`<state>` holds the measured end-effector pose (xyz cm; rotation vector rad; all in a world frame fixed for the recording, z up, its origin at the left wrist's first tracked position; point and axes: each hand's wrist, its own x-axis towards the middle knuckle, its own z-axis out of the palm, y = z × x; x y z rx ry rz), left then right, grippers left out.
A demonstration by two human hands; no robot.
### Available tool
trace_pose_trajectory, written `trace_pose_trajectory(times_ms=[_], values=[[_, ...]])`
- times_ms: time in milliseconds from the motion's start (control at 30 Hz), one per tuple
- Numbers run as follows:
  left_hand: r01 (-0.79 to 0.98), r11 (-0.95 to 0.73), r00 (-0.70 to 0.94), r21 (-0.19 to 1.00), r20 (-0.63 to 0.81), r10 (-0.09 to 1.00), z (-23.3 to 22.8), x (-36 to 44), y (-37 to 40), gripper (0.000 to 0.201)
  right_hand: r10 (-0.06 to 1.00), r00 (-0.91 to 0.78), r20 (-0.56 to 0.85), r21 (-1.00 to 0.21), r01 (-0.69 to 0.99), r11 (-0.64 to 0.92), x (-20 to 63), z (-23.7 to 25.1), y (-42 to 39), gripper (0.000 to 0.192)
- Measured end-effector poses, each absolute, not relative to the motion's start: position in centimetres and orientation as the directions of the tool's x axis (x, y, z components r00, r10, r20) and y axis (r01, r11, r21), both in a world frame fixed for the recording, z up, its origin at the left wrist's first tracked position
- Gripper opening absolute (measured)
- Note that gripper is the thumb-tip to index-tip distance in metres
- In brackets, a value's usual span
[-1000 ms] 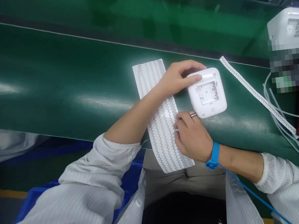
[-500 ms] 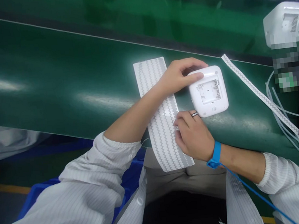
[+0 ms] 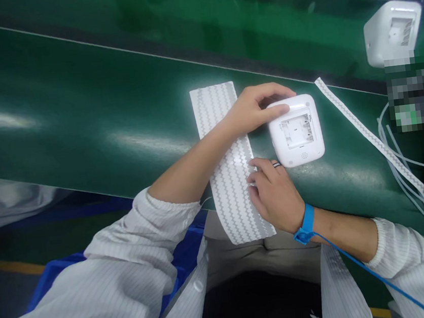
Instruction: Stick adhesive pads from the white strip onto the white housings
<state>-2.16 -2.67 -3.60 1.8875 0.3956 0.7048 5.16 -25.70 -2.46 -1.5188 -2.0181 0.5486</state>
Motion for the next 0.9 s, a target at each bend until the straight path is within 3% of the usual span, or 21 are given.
trace_pose_trajectory(times_ms=[300, 500, 667, 900], values=[[-0.052, -0.388, 0.776, 0.92, 0.282, 0.564, -3.64, -2.18, -2.62, 0.04, 0.965, -0.211, 0.157, -0.624, 0.736, 0.263, 5.19, -2.61, -25.65, 0.015], [-0.059, -0.396, 0.773, 0.916, 0.293, 0.562, -3.55, -2.14, -2.67, 0.04, 0.948, -0.234, 0.214, -0.586, 0.746, 0.316, 5.22, -2.5, -25.6, 0.021], [-0.049, -0.409, 0.779, 0.911, 0.29, 0.555, -3.45, -2.08, -2.66, 0.042, 0.95, -0.256, 0.182, -0.544, 0.779, 0.314, 5.32, -2.33, -25.87, 0.02], [-0.037, -0.407, 0.782, 0.913, 0.28, 0.557, -3.59, -2.0, -2.56, 0.041, 0.957, -0.24, 0.161, -0.571, 0.768, 0.289, 5.34, -2.2, -25.88, 0.019]])
